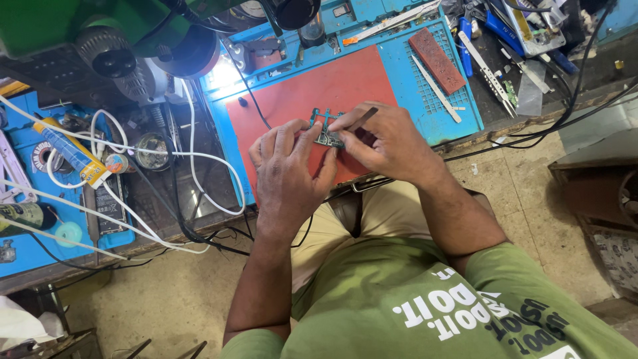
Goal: The person uses a small metal tool to scrape and clean the surface of a green circuit board held on a red mat. The person repeatedly scrapes different areas of the board while occasionally repositioning it.
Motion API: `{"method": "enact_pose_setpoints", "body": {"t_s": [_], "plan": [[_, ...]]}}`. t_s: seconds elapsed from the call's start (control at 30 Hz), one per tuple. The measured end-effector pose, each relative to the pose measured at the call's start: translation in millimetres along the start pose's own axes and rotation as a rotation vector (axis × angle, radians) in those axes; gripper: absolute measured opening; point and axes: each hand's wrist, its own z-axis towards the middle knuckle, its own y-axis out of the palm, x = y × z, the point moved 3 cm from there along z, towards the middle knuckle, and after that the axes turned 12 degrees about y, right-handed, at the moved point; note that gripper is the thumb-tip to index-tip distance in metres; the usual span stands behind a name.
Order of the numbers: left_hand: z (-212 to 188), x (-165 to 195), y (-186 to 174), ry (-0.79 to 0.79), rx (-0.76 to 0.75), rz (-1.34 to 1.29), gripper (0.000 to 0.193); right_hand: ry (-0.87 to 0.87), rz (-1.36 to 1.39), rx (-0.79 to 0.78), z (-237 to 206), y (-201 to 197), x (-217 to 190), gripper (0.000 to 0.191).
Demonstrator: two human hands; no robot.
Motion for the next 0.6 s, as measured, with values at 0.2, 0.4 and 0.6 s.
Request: {"method": "enact_pose_setpoints", "body": {"t_s": [0.2,0.4,0.6], "plan": [[-0.5,-0.3,1.2,0.001,0.0,0.006,0.041,0.026,-0.026,0.06,-1.8,-2.1,0.3,0.015],[-0.2,-0.7,0.9,0.003,-0.005,0.005,0.042,-0.036,-0.05,0.095,0.4,0.7,-3.2,0.014],[-0.2,-0.2,0.1,0.004,-0.012,0.001,0.042,-0.082,-0.102,0.06,5.1,5.6,-4.9,0.015]]}}
